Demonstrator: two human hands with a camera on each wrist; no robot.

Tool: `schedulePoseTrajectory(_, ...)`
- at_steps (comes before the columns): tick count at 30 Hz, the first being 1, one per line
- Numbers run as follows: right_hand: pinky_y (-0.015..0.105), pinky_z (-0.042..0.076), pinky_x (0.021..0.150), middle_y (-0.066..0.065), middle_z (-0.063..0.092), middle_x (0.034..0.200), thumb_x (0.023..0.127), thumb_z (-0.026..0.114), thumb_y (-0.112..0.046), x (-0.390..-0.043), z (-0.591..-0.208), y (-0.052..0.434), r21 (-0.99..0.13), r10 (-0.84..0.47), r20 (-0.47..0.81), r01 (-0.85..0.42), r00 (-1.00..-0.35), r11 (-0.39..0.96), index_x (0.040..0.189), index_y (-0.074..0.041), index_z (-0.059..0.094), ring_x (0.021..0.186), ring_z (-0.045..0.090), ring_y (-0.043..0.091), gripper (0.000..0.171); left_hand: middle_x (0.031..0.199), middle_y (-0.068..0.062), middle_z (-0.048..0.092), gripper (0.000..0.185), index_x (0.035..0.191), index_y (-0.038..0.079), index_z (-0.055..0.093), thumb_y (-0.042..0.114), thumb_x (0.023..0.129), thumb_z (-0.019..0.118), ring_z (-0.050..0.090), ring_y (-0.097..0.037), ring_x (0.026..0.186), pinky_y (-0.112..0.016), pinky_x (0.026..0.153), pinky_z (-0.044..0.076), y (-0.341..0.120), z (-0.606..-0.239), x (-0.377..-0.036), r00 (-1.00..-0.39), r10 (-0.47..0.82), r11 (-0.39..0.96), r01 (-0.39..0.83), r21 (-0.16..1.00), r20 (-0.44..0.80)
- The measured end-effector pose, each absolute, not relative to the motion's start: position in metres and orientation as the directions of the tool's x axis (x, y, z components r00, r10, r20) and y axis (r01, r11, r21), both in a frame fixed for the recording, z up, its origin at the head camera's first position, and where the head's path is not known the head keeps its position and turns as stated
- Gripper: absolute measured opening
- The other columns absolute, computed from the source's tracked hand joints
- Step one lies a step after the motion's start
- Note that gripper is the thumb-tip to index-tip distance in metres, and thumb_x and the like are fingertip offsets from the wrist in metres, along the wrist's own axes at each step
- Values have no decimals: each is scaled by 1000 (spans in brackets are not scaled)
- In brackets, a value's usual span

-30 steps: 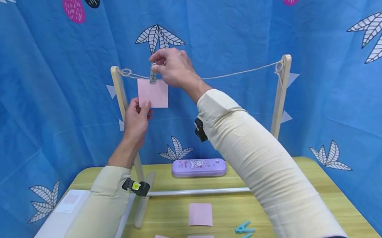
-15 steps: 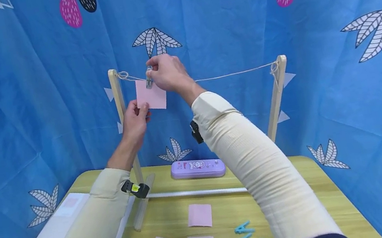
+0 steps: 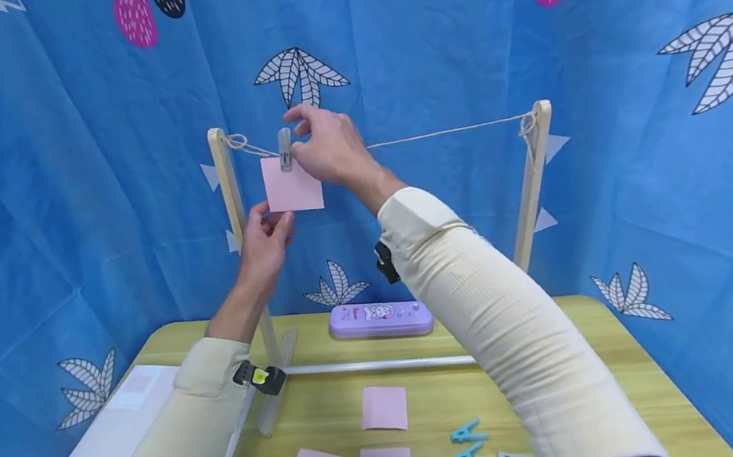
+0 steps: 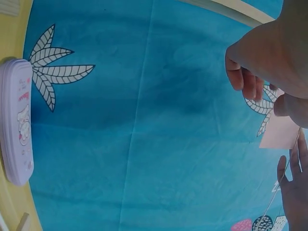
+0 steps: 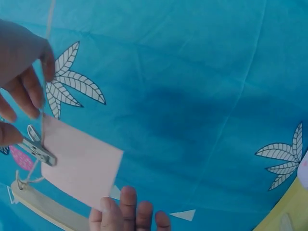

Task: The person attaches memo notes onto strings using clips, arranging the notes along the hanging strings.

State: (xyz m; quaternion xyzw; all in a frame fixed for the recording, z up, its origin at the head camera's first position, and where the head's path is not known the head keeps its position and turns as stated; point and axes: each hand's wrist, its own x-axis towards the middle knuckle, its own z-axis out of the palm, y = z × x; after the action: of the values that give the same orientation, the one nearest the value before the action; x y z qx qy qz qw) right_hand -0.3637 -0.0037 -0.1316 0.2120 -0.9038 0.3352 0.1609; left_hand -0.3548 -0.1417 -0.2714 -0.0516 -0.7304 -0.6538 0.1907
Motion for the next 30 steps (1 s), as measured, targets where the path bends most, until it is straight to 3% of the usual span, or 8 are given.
schedulePoseTrajectory(8, 37, 40, 106, -1, 54, 141, 91, 54, -12, -358, -154, 16, -389, -268, 677, -643, -685, 660, 140, -24, 51, 129, 48, 19, 50, 143, -5, 43, 69, 152, 29, 14, 31, 97, 57, 45, -28, 129, -47, 104, 43, -139, -279, -339, -924, -173, 224, 300, 928, 340)
schedulePoseTrajectory(16, 46, 37, 108, 3, 57, 140, 88, 60, -16, -351, -184, 44, -155, -344, 798, -719, -495, 677, 138, -18, 53, 130, 50, 26, 50, 144, -6, 41, 76, 153, 27, 10, 34, 95, 60, 45, -29, 129, -48, 104, 42, -138, -293, -325, -916, -167, 284, 310, 907, 365)
schedulePoseTrajectory(25, 51, 34, 111, 5, 54, 143, 93, 58, -30, -341, -206, 65, -65, -394, 800, -718, -453, 693, 141, -21, 49, 133, 47, 26, 50, 144, -3, 40, 72, 152, 28, 14, 39, 95, 57, 43, -26, 129, -52, 110, 33, -138, -305, -313, -873, -69, 405, 418, 813, 483)
schedulePoseTrajectory(30, 54, 33, 110, 6, 52, 144, 94, 56, -35, -334, -225, 76, -87, -413, 773, -726, -481, 683, 142, -21, 48, 134, 47, 28, 51, 146, -3, 40, 68, 151, 27, 18, 38, 96, 57, 41, -25, 131, -55, 107, 35, -131, -310, -303, -865, -25, 478, 430, 766, 501)
